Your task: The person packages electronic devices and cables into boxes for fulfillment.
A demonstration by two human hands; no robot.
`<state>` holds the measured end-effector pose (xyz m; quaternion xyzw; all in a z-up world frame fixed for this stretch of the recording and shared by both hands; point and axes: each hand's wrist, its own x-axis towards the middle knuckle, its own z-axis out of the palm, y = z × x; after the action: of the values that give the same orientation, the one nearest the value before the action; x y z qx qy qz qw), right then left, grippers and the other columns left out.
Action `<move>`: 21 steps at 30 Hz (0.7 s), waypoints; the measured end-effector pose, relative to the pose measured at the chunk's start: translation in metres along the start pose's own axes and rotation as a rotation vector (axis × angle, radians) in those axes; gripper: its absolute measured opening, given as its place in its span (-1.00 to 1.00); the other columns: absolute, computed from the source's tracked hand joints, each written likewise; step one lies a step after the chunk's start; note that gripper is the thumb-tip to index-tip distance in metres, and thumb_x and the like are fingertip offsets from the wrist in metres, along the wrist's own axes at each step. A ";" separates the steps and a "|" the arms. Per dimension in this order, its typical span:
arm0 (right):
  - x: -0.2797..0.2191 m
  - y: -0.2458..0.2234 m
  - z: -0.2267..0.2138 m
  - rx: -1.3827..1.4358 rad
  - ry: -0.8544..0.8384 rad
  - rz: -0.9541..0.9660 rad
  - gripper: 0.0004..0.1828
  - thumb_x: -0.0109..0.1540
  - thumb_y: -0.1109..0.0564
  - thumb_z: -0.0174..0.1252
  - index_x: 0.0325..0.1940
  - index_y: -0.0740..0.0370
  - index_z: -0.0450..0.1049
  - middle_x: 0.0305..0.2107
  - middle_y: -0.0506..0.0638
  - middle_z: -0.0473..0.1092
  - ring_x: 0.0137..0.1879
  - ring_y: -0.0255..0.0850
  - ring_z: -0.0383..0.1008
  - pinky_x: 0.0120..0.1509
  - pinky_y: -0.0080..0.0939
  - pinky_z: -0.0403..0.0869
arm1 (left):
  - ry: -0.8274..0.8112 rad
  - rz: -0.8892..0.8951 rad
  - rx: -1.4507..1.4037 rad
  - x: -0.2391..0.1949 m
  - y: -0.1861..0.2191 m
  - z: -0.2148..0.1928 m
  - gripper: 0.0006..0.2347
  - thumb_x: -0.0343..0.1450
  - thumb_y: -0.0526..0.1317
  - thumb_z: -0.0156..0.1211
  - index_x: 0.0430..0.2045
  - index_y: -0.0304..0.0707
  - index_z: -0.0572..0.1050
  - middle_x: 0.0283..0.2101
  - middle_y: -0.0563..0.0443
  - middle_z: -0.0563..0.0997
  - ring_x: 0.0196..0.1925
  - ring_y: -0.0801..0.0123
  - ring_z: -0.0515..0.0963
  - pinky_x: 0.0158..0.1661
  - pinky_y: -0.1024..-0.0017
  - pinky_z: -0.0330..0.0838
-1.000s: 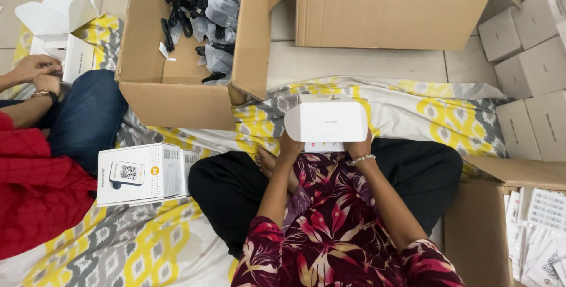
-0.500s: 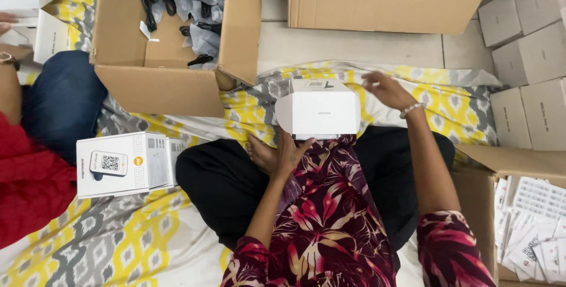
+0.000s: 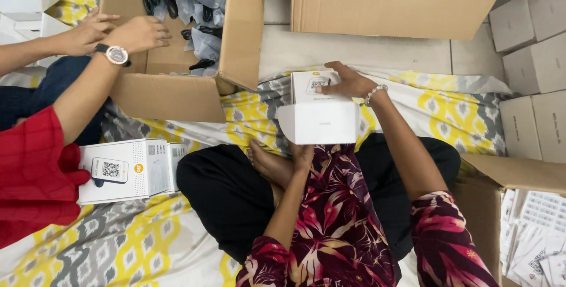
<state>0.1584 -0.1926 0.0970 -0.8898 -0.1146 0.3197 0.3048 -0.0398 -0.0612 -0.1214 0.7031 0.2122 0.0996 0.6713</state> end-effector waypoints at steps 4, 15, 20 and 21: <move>0.017 0.045 0.058 -0.200 0.091 -0.089 0.39 -0.05 -0.38 0.60 0.51 0.25 -0.12 0.42 0.48 -0.17 0.54 0.36 -0.22 0.42 0.26 0.02 | -0.001 0.194 0.248 -0.004 -0.159 0.004 -0.51 0.52 -0.02 0.02 0.23 -0.48 0.31 0.22 -0.45 0.45 0.25 -0.11 0.42 0.22 0.14 0.32; -0.020 0.025 0.089 0.008 0.316 0.083 0.51 -0.19 -0.30 0.51 0.61 0.14 -0.22 0.45 0.32 -0.01 0.42 0.17 0.24 0.35 0.09 0.42 | -0.628 -0.307 0.596 -0.073 0.181 -0.086 -0.67 0.48 -0.17 0.11 0.11 -0.24 0.56 0.00 -0.20 0.74 -0.10 0.10 0.75 -0.02 0.22 0.61; -0.024 0.054 0.126 0.116 0.543 -0.120 0.25 0.04 -0.21 0.49 0.56 0.24 -0.09 0.43 0.35 0.04 0.51 0.19 0.12 0.50 0.08 0.24 | -0.217 0.141 0.615 -0.017 0.155 -0.066 -0.54 0.47 -0.13 0.21 0.24 -0.36 0.35 0.29 -0.30 0.44 0.28 -0.06 0.45 0.28 0.12 0.29; -0.025 0.066 0.141 0.141 0.610 -0.208 0.14 0.16 -0.16 0.45 0.58 0.28 -0.09 0.43 0.38 0.04 0.55 0.20 0.08 0.58 0.07 0.17 | -0.161 0.286 0.585 -0.009 0.143 -0.064 -0.47 0.47 -0.13 0.25 0.29 -0.43 0.27 0.33 -0.40 0.37 0.36 -0.15 0.35 0.30 0.06 0.21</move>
<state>0.0500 -0.1885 -0.0167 -0.9047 -0.0860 0.0129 0.4170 -0.0517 -0.0083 0.0264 0.8943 0.0773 0.0715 0.4348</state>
